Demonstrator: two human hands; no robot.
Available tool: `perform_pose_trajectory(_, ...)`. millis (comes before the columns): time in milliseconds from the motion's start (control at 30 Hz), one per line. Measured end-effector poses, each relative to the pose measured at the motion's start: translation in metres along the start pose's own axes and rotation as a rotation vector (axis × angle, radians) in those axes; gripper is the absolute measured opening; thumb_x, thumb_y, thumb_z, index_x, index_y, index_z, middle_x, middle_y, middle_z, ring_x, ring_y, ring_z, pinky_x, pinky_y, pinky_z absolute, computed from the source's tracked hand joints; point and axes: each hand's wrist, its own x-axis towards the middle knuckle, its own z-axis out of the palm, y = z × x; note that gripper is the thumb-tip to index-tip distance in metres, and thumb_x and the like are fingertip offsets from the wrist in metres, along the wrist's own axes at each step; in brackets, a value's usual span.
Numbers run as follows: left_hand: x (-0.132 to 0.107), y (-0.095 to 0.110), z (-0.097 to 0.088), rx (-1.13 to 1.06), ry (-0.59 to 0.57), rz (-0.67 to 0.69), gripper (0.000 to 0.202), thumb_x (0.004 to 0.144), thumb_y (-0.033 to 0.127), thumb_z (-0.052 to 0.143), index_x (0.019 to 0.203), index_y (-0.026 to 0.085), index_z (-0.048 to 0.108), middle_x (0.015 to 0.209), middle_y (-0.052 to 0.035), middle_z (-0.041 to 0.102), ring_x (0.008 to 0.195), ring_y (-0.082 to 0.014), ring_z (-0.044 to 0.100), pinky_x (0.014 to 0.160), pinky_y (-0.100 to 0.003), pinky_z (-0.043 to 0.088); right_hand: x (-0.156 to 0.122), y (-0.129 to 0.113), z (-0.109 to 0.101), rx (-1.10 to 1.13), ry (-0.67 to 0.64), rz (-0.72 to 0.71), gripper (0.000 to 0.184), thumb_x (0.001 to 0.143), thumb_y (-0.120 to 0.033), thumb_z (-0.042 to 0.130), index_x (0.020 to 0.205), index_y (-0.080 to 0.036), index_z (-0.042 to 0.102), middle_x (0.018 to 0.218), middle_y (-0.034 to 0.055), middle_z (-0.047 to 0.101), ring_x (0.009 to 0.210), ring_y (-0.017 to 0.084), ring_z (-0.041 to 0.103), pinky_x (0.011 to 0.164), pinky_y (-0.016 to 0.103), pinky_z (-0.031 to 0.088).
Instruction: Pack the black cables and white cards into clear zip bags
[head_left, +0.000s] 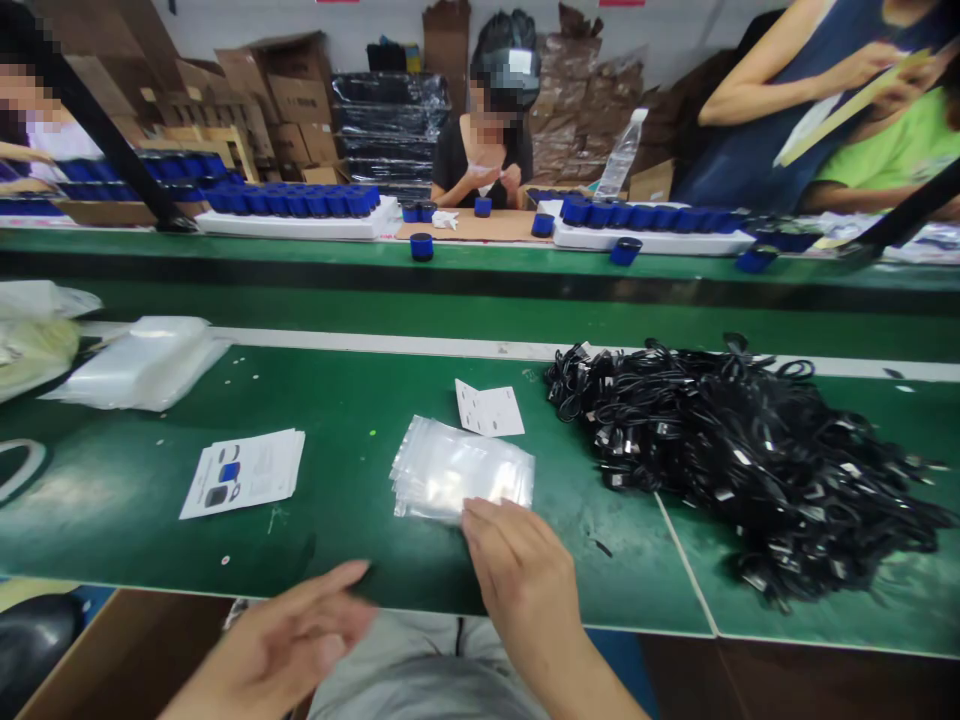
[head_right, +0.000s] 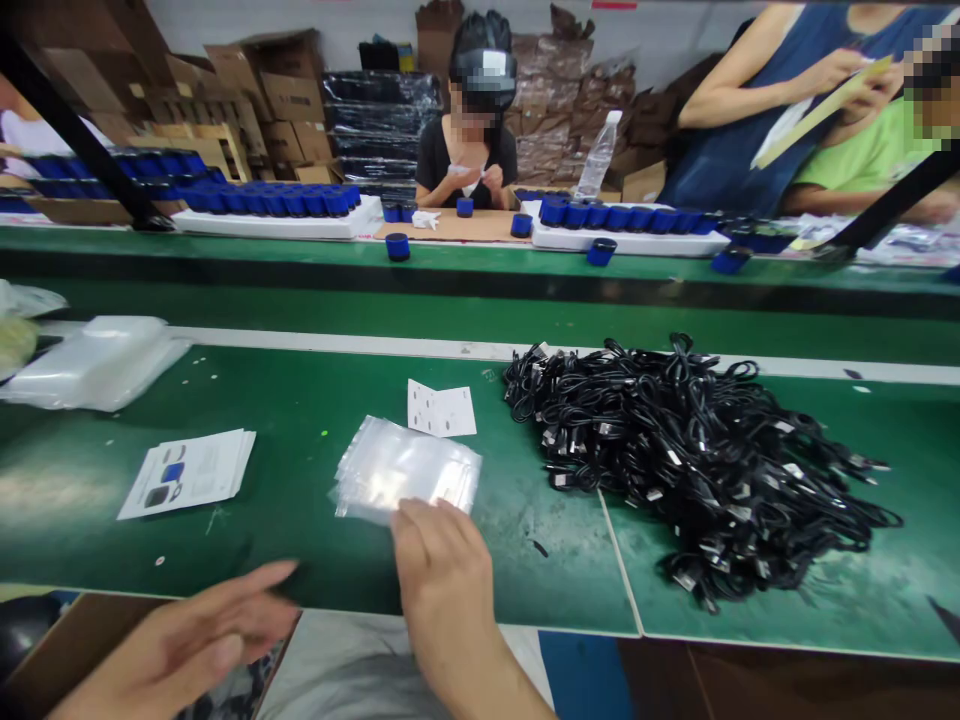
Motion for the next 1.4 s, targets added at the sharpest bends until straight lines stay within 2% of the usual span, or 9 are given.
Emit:
perform_pose_trajectory(67,0.011,0.018,0.042,-0.245,-0.228,-0.027,0.063,0.059,0.055,0.077,0.114,0.026,0.066,0.111,-0.0113,0.070,0.088,-0.0264,0.069,0.078,-0.039,0.057,0.000,-0.010,-0.003,0.121,0.012,-0.061,0.025,0.094,-0.009,0.039,0.100,-0.016,0.063,0.100,0.0061,0.072,0.097,0.019,0.064,0.092,0.036,0.047)
perform_pose_trajectory(200,0.034,0.044,0.086,-0.310,-0.077,-0.154,0.044,0.077,0.050,0.065,0.105,0.017,0.070,0.096,-0.0094,0.074,0.085,-0.0221,0.069,0.076,-0.033,0.057,-0.006,-0.021,-0.012,0.261,0.090,0.008,0.021,0.094,-0.022,0.048,0.112,-0.017,0.058,0.118,0.0098,0.064,0.115,0.024,0.054,0.098,0.040,0.042)
perform_pose_trajectory(300,0.040,0.045,0.088,-0.324,0.062,-0.165,0.043,0.074,0.051,0.067,0.098,0.015,0.072,0.082,-0.0057,0.076,0.077,-0.0187,0.070,0.074,-0.028,0.059,-0.010,-0.018,-0.020,0.482,0.117,0.461,0.039,0.089,-0.035,0.055,0.123,-0.016,0.050,0.118,0.0156,0.060,0.103,0.025,0.059,0.084,0.038,0.050)
perform_pose_trajectory(400,0.037,0.037,0.084,-0.288,0.115,-0.128,0.044,0.073,0.051,0.068,0.097,0.014,0.071,0.081,-0.0046,0.076,0.075,-0.0176,0.071,0.071,-0.025,0.060,-0.007,-0.016,-0.022,0.891,-0.100,0.787,0.035,0.087,-0.038,0.054,0.112,-0.014,0.058,0.088,0.0091,0.067,0.072,0.018,0.064,0.063,0.029,0.052)
perform_pose_trajectory(567,0.028,0.031,0.078,-0.210,0.178,-0.074,0.047,0.079,0.050,0.062,0.112,0.018,0.063,0.106,-0.0064,0.070,0.091,-0.0202,0.068,0.080,-0.029,0.058,0.000,-0.019,-0.018,0.895,-0.214,0.761,0.025,0.086,-0.026,0.051,0.066,-0.016,0.062,0.067,0.0033,0.064,0.064,0.016,0.060,0.061,0.024,0.045)
perform_pose_trajectory(733,0.014,0.038,0.064,0.268,0.571,0.497,0.037,0.079,0.024,0.065,0.114,0.032,0.055,0.118,0.0018,0.056,0.106,-0.0146,0.056,0.099,-0.024,0.041,-0.002,-0.017,-0.016,0.773,-0.242,0.733,0.021,0.085,-0.023,0.052,0.068,-0.017,0.062,0.063,0.0013,0.063,0.058,0.013,0.057,0.055,0.022,0.041)
perform_pose_trajectory(800,0.009,0.041,0.063,0.400,0.421,0.529,0.022,0.077,0.023,0.065,0.097,0.031,0.065,0.102,0.0030,0.062,0.093,-0.0142,0.061,0.090,-0.021,0.045,-0.003,-0.017,-0.014,0.762,-0.247,0.724,0.021,0.084,-0.024,0.054,0.065,-0.017,0.060,0.059,-0.0004,0.059,0.055,0.012,0.053,0.050,0.021,0.038)
perform_pose_trajectory(933,0.010,0.044,0.071,0.320,0.034,0.245,0.018,0.080,0.033,0.062,0.095,0.028,0.070,0.091,0.0006,0.071,0.078,-0.0155,0.069,0.068,-0.018,0.055,-0.001,-0.021,-0.009,0.760,-0.245,0.722,0.020,0.081,-0.026,0.058,0.062,-0.017,0.056,0.055,-0.0035,0.052,0.051,0.010,0.047,0.045,0.019,0.032)
perform_pose_trajectory(1400,0.027,0.050,0.070,0.482,-0.172,0.137,0.029,0.082,0.032,0.052,0.060,0.019,0.067,0.057,0.0015,0.058,0.057,-0.0141,0.055,0.051,-0.020,0.041,0.006,-0.024,-0.013,0.687,-0.404,0.620,0.026,0.071,-0.004,0.064,0.054,-0.018,0.050,0.055,-0.0071,0.051,0.052,0.009,0.046,0.051,0.019,0.031)
